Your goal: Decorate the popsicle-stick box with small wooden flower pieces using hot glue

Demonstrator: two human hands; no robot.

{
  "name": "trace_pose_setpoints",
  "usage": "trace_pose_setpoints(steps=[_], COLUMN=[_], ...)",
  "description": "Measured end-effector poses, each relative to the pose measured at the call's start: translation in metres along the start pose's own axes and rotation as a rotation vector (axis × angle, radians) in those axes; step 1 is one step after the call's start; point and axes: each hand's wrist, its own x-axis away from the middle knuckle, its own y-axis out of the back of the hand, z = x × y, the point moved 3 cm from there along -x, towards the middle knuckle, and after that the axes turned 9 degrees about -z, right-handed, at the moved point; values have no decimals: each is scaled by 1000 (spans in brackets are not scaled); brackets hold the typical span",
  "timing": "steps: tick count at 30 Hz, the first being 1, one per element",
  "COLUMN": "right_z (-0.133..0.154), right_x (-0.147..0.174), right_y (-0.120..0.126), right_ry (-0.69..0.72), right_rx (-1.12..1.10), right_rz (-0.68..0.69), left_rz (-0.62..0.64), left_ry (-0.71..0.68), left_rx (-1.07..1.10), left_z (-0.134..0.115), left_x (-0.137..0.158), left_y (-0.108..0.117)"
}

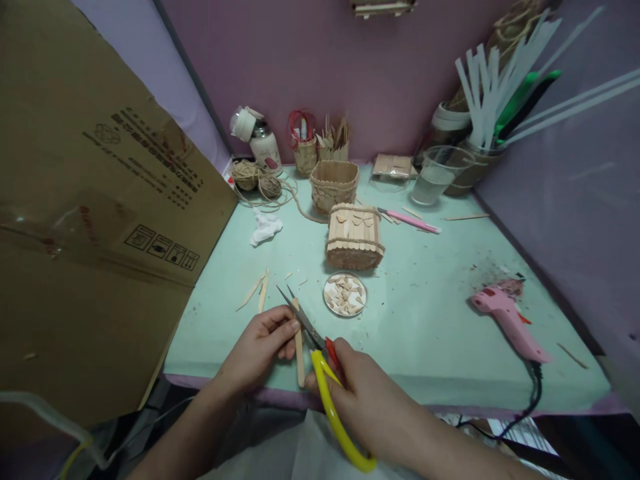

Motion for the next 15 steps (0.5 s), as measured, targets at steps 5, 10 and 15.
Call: trace_pose_setpoints(steps=[5,10,15], right_z=[-4,-9,-5], right_x=[-2,-6,-10], right_y=[-2,-3,-3], right_ry=[-9,-32,-58], right_rx=[5,-9,-5], right_rz=[5,19,18], left_rz=[3,-5,-12], left_ry=[32,83,131], left_rx=[29,100,146], left_z=[3,6,6], left_x=[-2,-4,-5], left_y=[1,1,-1])
